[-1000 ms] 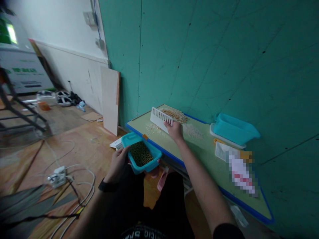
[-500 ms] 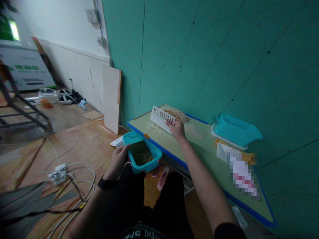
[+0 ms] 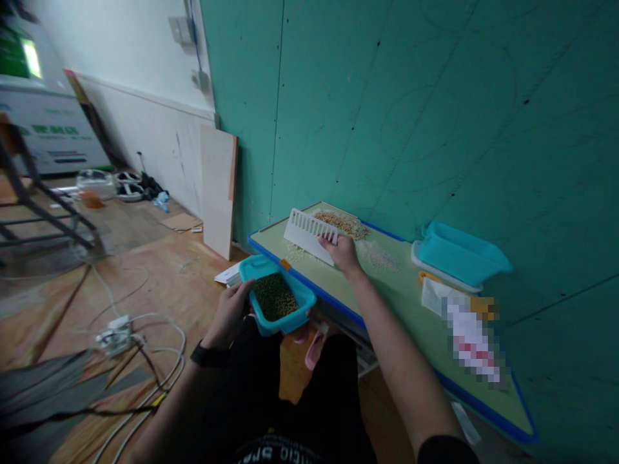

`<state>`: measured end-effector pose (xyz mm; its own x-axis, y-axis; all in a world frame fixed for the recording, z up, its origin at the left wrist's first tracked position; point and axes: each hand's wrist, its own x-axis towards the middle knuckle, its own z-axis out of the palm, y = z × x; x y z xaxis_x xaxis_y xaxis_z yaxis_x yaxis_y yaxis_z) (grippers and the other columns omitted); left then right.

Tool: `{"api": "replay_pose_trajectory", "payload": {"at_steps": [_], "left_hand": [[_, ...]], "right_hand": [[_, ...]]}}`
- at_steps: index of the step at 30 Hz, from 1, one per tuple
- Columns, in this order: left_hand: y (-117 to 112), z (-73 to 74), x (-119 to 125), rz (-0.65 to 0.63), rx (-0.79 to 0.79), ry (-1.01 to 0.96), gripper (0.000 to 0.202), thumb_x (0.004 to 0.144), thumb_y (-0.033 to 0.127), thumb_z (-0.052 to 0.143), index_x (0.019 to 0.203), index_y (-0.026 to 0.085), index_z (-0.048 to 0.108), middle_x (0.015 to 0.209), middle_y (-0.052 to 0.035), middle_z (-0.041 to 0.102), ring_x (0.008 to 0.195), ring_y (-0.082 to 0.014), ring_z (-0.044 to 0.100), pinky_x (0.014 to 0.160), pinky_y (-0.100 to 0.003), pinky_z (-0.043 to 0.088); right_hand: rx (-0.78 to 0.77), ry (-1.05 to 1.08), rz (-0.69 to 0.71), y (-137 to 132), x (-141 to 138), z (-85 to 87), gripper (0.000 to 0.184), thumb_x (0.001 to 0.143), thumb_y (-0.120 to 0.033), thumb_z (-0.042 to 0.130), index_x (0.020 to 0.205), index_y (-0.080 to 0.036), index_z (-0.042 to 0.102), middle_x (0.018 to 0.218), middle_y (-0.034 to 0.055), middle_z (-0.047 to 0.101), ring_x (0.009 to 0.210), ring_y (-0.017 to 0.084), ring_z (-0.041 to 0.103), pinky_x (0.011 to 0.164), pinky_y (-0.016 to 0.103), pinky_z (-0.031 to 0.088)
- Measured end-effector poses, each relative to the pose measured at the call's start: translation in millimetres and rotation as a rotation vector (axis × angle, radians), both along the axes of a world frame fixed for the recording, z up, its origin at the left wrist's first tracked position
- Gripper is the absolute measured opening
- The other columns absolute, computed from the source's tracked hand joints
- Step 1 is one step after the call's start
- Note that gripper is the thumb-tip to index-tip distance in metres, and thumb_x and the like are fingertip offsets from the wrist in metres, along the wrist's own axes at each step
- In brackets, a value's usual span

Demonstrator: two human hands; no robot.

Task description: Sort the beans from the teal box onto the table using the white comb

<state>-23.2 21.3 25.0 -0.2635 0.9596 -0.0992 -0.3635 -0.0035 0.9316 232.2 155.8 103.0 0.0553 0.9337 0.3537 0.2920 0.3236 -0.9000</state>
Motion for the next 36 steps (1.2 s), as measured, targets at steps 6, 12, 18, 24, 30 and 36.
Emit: {"api": "replay_pose_trajectory", "payload": {"at_steps": [6, 12, 18, 24, 30, 36], "left_hand": [[-1.0, 2.3, 0.6, -0.009, 0.000, -0.005, 0.035, 0.071, 0.049, 0.077, 0.059, 0.019, 0.060, 0.041, 0.0048, 0.049, 0.035, -0.0108, 0.044, 0.036, -0.023, 0.033], [-1.3, 2.0, -0.2, 0.002, -0.001, -0.006, 0.036, 0.070, 0.049, 0.078, 0.060, 0.019, 0.060, 0.041, 0.0052, 0.049, 0.036, -0.0105, 0.044, 0.037, -0.023, 0.034], [-2.1, -0.5, 0.6, 0.014, 0.024, -0.021, 0.035, 0.071, 0.049, 0.077, 0.063, 0.019, 0.061, 0.044, 0.0052, 0.050, 0.037, -0.0108, 0.045, 0.037, -0.024, 0.037], [-4.2, 0.2, 4.4, 0.022, 0.035, -0.021, 0.038, 0.070, 0.052, 0.077, 0.062, 0.020, 0.059, 0.042, 0.0054, 0.050, 0.036, -0.0109, 0.045, 0.037, -0.023, 0.038], [-3.0, 2.1, 5.2, 0.023, 0.024, -0.043, 0.040, 0.067, 0.053, 0.079, 0.062, 0.020, 0.058, 0.043, 0.0066, 0.048, 0.036, -0.0105, 0.044, 0.037, -0.023, 0.036], [-4.0, 3.1, 5.3, 0.015, 0.029, -0.040, 0.040, 0.067, 0.054, 0.079, 0.061, 0.020, 0.058, 0.043, 0.0066, 0.048, 0.037, -0.0104, 0.044, 0.038, -0.023, 0.037]], "right_hand": [[-0.006, 0.034, 0.044, -6.6, -8.2, 4.3, 0.044, 0.058, -0.054, 0.087, 0.078, -0.016, 0.076, 0.083, 0.0085, 0.077, 0.081, 0.025, 0.070, 0.077, 0.036, 0.054], [-0.033, 0.059, 0.047, -11.3, -12.2, 4.2, 0.048, 0.056, -0.055, 0.089, 0.081, -0.016, 0.077, 0.082, 0.0074, 0.077, 0.083, 0.025, 0.069, 0.077, 0.035, 0.053], [-0.046, 0.080, 0.074, -13.7, -12.3, 4.1, 0.048, 0.056, -0.057, 0.089, 0.078, -0.016, 0.077, 0.081, 0.0070, 0.076, 0.084, 0.025, 0.069, 0.081, 0.037, 0.053], [-0.093, 0.121, 0.118, -23.2, -15.5, 7.0, 0.049, 0.056, -0.056, 0.090, 0.081, -0.016, 0.077, 0.085, 0.0076, 0.078, 0.083, 0.025, 0.070, 0.079, 0.037, 0.054], [-0.115, 0.124, 0.150, -29.1, -19.5, 5.5, 0.048, 0.060, -0.058, 0.087, 0.082, -0.017, 0.076, 0.082, 0.0070, 0.077, 0.079, 0.025, 0.070, 0.072, 0.035, 0.053], [-0.137, 0.108, 0.145, -32.0, -22.6, 6.2, 0.048, 0.057, -0.057, 0.089, 0.081, -0.016, 0.077, 0.080, 0.0066, 0.076, 0.079, 0.025, 0.070, 0.072, 0.035, 0.053]]}}
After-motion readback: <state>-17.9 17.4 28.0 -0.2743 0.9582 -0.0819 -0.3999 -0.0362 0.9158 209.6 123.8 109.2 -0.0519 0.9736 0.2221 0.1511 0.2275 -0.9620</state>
